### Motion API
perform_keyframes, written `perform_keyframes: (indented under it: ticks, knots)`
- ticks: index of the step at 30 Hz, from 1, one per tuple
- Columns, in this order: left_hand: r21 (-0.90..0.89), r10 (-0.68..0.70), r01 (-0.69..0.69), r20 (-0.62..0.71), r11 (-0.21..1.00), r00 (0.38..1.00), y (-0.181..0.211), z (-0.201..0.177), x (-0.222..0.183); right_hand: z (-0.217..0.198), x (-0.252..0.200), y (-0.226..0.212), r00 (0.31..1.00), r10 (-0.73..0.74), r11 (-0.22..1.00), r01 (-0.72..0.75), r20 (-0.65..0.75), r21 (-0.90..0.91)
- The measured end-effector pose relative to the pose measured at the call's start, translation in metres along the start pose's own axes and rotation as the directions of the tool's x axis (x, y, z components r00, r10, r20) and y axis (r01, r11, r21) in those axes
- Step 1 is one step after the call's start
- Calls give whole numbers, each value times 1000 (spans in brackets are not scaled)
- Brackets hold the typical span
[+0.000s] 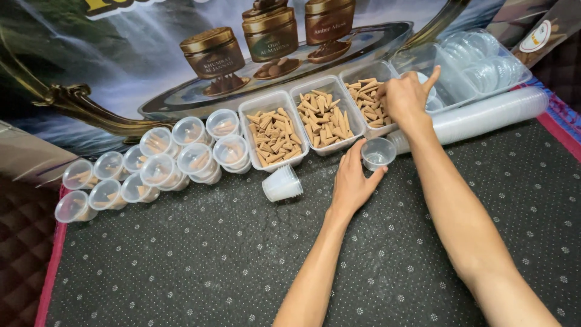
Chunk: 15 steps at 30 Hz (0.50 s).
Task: The person picks up incense cones from containers and places them into small plastic cups by hand, then fits lids onto the cups.
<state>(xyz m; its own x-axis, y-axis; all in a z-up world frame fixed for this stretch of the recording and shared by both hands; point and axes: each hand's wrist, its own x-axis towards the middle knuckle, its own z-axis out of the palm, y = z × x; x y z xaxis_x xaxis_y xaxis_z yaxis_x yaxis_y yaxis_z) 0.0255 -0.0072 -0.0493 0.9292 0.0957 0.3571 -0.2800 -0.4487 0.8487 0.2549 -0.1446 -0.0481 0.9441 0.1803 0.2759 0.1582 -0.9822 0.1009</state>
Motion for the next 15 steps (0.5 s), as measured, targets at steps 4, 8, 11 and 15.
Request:
perform_keyframes:
  ticks: [4,8,11,15]
  knots:
    - [-2,11,-11,-2,1000,1000,1,0,-1,-30,-15,3,999,20,1000,-20,-41,-11]
    - [-4,12,-12,15,1000,1000,0,-1,0,-83,-47,22,985,-43,980,73,-165,183]
    - [0,21,-21,13,1000,1000,2,-1,0,-133,-83,21,975,-115,928,174,-191,329]
    - [10,34,-34,2,999,999,-2,1,0,-174,-122,4,980,-188,849,193,-60,492]
